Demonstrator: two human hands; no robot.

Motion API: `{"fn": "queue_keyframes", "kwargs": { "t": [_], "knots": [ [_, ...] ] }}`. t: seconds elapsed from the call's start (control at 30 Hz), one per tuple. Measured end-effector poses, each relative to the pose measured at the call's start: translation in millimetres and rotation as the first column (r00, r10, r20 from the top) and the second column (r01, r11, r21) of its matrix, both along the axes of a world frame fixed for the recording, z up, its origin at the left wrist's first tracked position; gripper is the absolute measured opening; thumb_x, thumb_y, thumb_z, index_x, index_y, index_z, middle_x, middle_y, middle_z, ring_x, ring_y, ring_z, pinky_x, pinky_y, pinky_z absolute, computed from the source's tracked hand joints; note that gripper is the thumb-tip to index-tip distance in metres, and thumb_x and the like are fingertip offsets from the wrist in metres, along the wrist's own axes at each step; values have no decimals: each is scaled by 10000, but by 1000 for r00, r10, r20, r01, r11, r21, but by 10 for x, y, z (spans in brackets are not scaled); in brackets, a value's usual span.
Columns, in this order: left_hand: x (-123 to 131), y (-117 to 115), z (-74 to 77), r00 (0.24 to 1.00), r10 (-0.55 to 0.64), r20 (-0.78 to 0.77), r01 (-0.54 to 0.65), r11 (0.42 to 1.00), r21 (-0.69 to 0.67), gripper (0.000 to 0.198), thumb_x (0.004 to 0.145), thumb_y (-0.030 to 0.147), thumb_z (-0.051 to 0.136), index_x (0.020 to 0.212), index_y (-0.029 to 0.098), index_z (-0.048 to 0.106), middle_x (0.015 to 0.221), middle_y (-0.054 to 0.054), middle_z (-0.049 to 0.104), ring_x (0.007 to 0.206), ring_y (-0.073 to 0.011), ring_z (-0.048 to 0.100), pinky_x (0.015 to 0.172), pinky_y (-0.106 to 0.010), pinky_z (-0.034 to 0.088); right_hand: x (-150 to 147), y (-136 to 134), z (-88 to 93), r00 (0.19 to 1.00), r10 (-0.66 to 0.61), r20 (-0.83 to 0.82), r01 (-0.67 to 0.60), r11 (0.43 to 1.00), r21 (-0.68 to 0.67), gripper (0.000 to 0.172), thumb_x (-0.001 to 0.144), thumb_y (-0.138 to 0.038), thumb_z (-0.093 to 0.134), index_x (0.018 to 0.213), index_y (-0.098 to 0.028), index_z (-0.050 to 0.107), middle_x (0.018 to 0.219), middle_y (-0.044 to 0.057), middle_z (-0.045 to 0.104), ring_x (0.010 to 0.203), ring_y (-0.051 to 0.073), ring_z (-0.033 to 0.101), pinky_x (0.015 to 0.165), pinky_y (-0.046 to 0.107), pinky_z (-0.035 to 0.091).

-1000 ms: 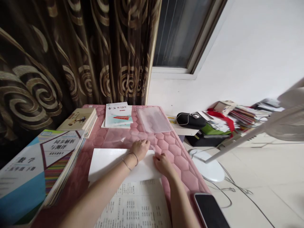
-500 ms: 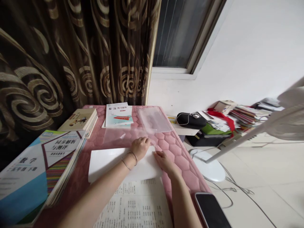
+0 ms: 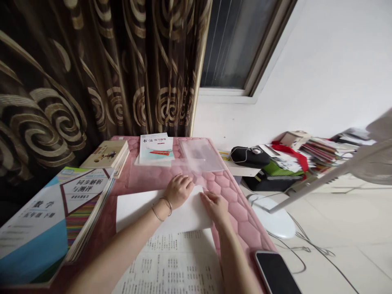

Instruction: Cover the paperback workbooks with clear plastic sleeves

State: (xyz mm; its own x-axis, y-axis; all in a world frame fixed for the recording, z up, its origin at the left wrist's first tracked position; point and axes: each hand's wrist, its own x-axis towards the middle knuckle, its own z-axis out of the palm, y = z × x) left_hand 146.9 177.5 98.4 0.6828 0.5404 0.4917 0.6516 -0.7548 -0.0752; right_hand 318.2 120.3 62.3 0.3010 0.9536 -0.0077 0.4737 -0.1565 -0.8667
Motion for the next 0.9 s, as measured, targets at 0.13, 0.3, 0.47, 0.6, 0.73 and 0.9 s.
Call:
{"fn": "queue_keyframes", "kwargs": {
  "t": [0.13, 0.3, 0.47, 0.6, 0.73, 0.9],
  "knots": [
    [7, 0, 16, 1000, -10, -3, 10, 1000, 0, 308, 999, 160, 339, 989, 186, 646, 1020, -76, 665, 976, -181, 599, 1022, -393, 416, -35, -13, 47, 999, -23, -26, 24, 999, 43, 506, 739, -587, 555, 848, -134, 752, 895, 113, 729, 869, 260, 650, 688, 298, 496],
    [-17, -52, 33, 998, -7, 58, 9, 1000, -28, 260, 989, 178, 391, 970, 196, 649, 1019, -70, 677, 1016, -182, 598, 1063, -423, 391, -149, -74, 147, 992, -130, -7, 130, 989, 77, 544, 737, -646, 453, 731, -151, 678, 692, 95, 676, 718, 254, 626, 604, 304, 465],
    [-343, -186, 7, 905, 338, 256, -312, 940, -140, 167, 929, 228, 524, 1060, 235, 628, 1280, -105, 610, 1212, -262, 526, 1102, -561, 313, -248, -117, 180, 975, -196, 100, 180, 972, 149, 556, 767, -710, 351, 619, -213, 550, 602, 87, 624, 628, 232, 581, 568, 300, 431],
    [-864, -192, -48, 616, 687, 385, -608, 725, -322, 277, 895, 199, 514, 1160, 144, 572, 1281, -200, 579, 1230, -311, 518, 1004, -507, 409, -240, -111, 145, 966, -215, 141, 191, 967, 168, 560, 767, -727, 336, 598, -223, 513, 542, 55, 558, 583, 206, 538, 539, 286, 404],
    [-1311, -104, -146, 410, 885, 222, -637, 452, -625, 139, 881, 197, 507, 958, 139, 606, 1005, -144, 678, 999, -244, 636, 840, -347, 484, -210, -106, 100, 967, -207, 151, 190, 974, 122, 519, 754, -684, 361, 597, -218, 527, 538, 54, 552, 580, 205, 538, 526, 283, 396],
    [-1518, -100, -215, 413, 909, 59, -565, 306, -766, 182, 908, 228, 458, 862, 158, 620, 883, -96, 705, 835, -185, 658, 675, -247, 443, -180, -104, 38, 964, -191, 183, 185, 982, 46, 459, 738, -616, 377, 583, -214, 536, 565, 81, 595, 616, 241, 581, 532, 300, 406]
  ]
}}
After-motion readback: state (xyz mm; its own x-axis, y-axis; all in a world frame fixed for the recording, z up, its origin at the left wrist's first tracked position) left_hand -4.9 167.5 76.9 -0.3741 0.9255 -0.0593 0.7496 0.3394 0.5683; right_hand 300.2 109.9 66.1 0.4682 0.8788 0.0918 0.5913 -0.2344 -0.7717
